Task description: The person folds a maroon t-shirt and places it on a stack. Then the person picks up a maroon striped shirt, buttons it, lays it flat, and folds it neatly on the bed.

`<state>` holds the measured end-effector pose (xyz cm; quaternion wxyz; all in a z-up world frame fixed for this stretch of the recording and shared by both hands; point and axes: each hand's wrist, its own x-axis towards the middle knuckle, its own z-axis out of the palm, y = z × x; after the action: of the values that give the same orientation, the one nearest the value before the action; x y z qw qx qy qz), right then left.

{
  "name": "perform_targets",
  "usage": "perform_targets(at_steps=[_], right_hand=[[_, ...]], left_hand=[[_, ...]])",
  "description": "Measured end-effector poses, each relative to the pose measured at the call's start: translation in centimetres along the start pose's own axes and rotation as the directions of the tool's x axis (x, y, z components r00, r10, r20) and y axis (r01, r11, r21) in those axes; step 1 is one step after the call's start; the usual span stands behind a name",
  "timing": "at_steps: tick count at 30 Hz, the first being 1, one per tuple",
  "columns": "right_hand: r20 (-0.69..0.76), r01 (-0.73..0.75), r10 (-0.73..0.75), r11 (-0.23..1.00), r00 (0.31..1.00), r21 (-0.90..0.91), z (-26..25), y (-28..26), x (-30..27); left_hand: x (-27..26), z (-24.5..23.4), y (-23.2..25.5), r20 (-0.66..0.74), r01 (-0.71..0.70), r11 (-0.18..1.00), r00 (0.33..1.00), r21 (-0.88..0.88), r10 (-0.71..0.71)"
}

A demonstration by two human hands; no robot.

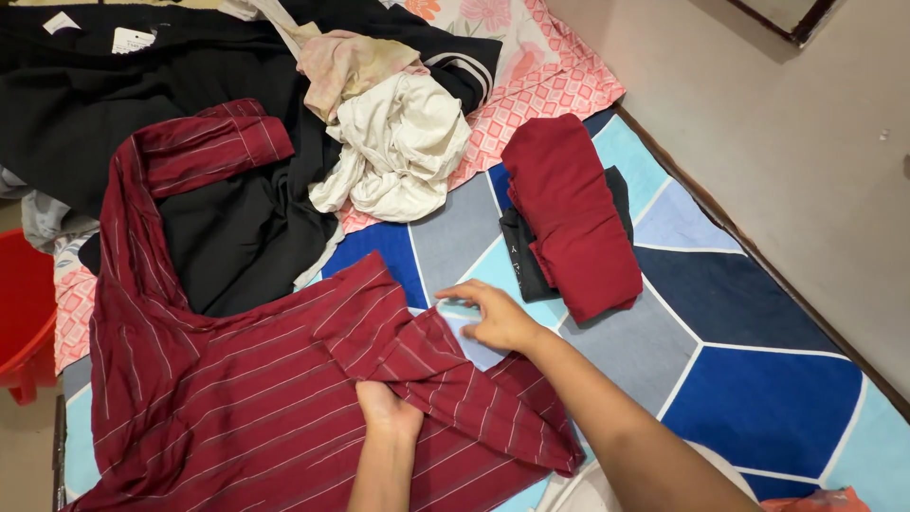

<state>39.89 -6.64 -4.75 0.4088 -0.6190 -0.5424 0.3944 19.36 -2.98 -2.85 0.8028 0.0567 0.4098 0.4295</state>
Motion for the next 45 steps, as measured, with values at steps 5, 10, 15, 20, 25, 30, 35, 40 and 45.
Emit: perform_targets(at_steps=[5, 10, 15, 20, 25, 30, 35, 40, 45], right_hand=[[0.163, 0.071, -0.091, 0.989, 0.982, 0.129, 0.9, -2.0, 0.0], [0.05, 0.053, -0.046, 0.989, 0.998, -0.14, -1.8, -2.5, 0.0], [0.186, -0.483, 0.471, 0.875, 0.862, 0.022, -7.9, -1.4, -4.2], [0.039, -0.65, 0.668, 0.734, 0.743, -0.195, -8.3, -0.4, -6.5], [-0.29, -0.601, 0.564, 0.506, 0.773, -0.619, -7.3, -2.1, -6.0], [-0.312, -0.648, 0.59, 0.527, 0.744, -0.549, -7.0, -3.2, -7.4], [-0.168, -0.638, 0.652, 0.599, 0.74, -0.483, -8.5, -4.6, -9.4], [-0.358, -0.46, 0.296, 0.449, 0.886, -0.766, -2.8, -10.0, -10.8], [0.162, -0.168, 0.531, 0.52, 0.832, -0.838, 3.6, -10.7, -8.8]], left_hand=[[-0.7, 1.1, 0.4, -0.021, 0.009, 1.0, 1.0, 0.011, -0.009], [-0.7, 1.6, 0.3, 0.096, 0.033, 0.999, 0.995, 0.007, -0.033], [-0.1, 3.2, 0.7, 0.08, 0.002, 0.989, 0.997, 0.145, -0.014], [1.3, 6.4, -1.3, 0.044, -0.027, 0.854, 0.999, 0.52, 0.005], [3.0, 9.2, -4.6, 0.124, -0.218, 0.626, 0.974, 0.749, 0.192], [5.1, 10.4, -7.4, 0.287, -0.367, 0.343, 0.921, 0.865, 0.263], [7.0, 10.9, -8.3, 0.537, -0.559, 0.215, 0.829, 0.8, 0.158], [6.6, 10.4, -5.7, 0.777, -0.758, 0.224, 0.63, 0.612, 0.011], [3.9, 8.4, -2.9, 0.926, -0.833, -0.419, 0.373, 0.363, 0.06]])
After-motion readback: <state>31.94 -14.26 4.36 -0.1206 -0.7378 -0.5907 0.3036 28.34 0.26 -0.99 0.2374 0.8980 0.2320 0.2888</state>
